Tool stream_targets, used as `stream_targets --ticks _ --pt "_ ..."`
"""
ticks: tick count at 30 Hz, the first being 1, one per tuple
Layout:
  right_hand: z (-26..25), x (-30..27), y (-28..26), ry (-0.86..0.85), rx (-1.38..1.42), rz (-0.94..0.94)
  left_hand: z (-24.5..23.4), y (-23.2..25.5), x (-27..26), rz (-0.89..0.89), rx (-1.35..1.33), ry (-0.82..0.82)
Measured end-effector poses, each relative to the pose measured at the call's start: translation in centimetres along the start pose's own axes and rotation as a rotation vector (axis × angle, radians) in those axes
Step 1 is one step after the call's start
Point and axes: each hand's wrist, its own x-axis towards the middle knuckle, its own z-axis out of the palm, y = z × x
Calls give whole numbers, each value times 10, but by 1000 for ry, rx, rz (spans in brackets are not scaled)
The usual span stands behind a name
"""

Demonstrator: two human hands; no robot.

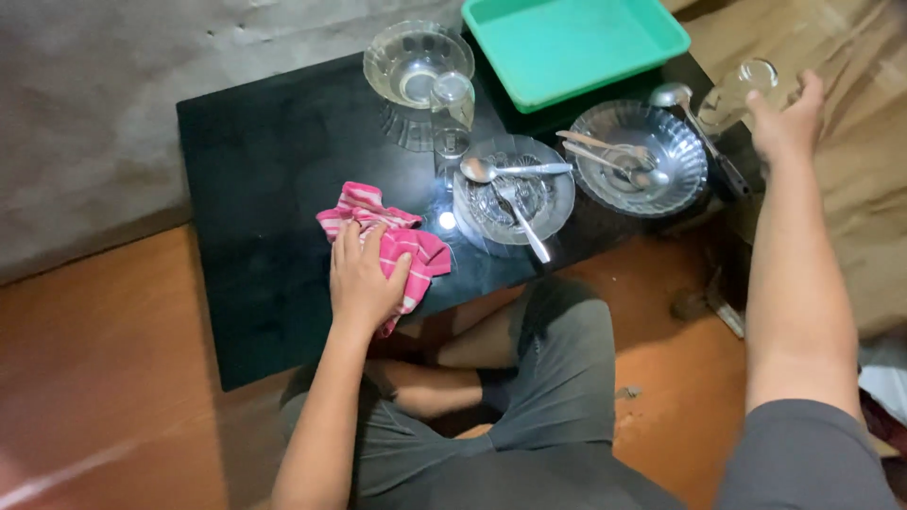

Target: Wiping a table surface with a cloth and organizing dishes and a tray.

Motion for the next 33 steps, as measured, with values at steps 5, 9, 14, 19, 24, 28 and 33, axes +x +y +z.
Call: stream_targets --ticks 5,9,14,19,24,28,33 --pt "59 82 106 -23 124 -251 11 -1 21 46 61 88" --pt "77 81 123 -12 201 -340 18 -3 25 69 75 151" --pt "91 41 131 -3 81 -352 -3 12 45 -55 60 -67" --pt "59 -204 -87 124 294 -1002 12 -7 96 -108 26 -139" --pt "123 -319 -138 -467 543 -997 52 -41 121 54 77 245" --pt "181 -331 -138 -593 535 -878 45 -51 96 147 92 229" --pt "205 -324 -132 -711 411 -632 28 -68 110 179 97 199"
